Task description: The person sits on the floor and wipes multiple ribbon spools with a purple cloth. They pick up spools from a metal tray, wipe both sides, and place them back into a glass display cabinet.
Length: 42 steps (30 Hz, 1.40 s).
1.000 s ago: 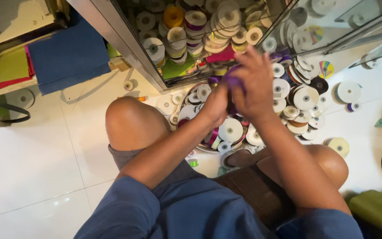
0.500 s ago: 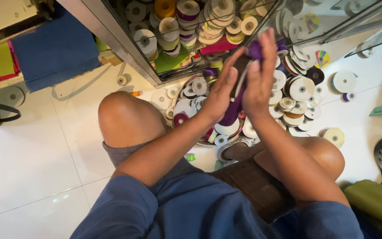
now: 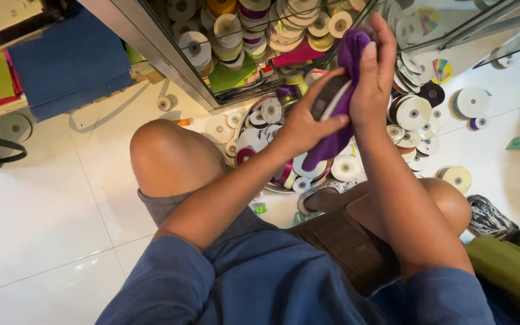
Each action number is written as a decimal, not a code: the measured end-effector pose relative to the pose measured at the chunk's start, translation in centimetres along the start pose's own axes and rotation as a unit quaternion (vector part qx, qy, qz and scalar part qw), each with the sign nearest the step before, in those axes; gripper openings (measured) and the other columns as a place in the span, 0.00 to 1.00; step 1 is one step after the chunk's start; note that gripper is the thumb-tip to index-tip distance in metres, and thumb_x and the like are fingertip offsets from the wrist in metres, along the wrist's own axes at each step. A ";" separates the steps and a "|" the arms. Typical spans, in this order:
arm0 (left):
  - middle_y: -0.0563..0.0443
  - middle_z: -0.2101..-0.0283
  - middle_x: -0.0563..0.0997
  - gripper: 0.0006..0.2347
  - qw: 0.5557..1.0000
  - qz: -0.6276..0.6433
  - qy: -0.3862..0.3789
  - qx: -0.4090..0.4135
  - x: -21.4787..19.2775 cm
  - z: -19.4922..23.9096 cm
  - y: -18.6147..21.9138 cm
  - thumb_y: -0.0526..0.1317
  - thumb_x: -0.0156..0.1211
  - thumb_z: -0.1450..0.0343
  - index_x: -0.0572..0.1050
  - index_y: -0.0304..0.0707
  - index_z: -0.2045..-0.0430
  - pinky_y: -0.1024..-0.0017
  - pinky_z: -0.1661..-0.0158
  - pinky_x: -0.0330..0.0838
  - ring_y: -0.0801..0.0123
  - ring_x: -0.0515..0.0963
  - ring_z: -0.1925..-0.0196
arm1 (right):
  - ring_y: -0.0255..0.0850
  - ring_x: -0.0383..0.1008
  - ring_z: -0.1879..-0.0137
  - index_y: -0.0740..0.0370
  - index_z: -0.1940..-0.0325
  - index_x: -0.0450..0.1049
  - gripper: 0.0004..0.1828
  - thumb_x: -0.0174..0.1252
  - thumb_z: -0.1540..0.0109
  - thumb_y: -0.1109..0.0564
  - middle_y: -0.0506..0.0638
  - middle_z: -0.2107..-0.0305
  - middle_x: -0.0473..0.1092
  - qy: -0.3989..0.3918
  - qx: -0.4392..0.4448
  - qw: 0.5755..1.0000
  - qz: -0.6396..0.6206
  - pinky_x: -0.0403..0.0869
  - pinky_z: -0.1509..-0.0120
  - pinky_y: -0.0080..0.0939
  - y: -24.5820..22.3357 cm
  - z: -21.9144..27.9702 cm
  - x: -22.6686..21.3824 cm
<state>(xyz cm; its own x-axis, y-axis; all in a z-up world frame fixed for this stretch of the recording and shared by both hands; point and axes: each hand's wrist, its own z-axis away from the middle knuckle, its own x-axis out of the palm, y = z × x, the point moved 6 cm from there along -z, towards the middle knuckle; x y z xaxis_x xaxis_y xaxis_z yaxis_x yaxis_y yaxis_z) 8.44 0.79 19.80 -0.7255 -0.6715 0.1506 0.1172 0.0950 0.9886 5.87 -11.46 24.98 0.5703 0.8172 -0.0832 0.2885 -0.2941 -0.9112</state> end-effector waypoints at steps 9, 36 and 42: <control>0.46 0.47 0.82 0.30 0.990 0.087 0.087 -0.075 -4.6 -1.1 3.1 0.60 0.64 0.38 0.74 0.45 0.45 0.65 0.48 0.77 0.60 0.82 0.46 | 0.32 0.65 0.57 0.55 0.48 0.71 0.15 0.65 0.35 0.50 0.41 0.64 0.64 -0.132 0.197 0.963 0.126 0.69 0.53 0.31 -0.6 0.1 -2.5; 0.48 0.53 0.80 0.19 0.893 0.441 0.092 -0.008 -0.8 0.2 7.0 0.51 0.45 0.17 0.73 0.37 0.42 0.64 0.38 0.67 0.68 0.78 0.49 | 0.55 0.34 0.16 0.46 0.20 0.56 0.38 0.48 0.31 0.31 0.54 0.21 0.42 -0.180 -0.173 0.919 0.304 0.36 0.18 0.68 -2.0 5.2 6.1; 0.41 0.49 0.81 0.17 0.932 0.349 0.102 0.008 -1.7 -1.8 -3.2 0.49 0.51 0.19 0.76 0.33 0.47 0.60 0.42 0.71 0.62 0.78 0.46 | 0.61 0.47 0.21 0.59 0.34 0.68 0.33 0.43 0.29 0.32 0.62 0.30 0.58 -0.069 -0.018 0.966 0.247 0.44 0.19 0.68 -3.8 -0.3 2.7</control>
<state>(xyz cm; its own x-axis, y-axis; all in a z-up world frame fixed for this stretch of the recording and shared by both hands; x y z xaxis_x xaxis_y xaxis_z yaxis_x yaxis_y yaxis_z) 10.51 0.30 16.32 -0.3333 -0.5673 0.7530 0.5000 0.5708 0.6513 6.53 -8.26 28.37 0.5377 0.6300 -0.5603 0.0342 -0.6803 -0.7321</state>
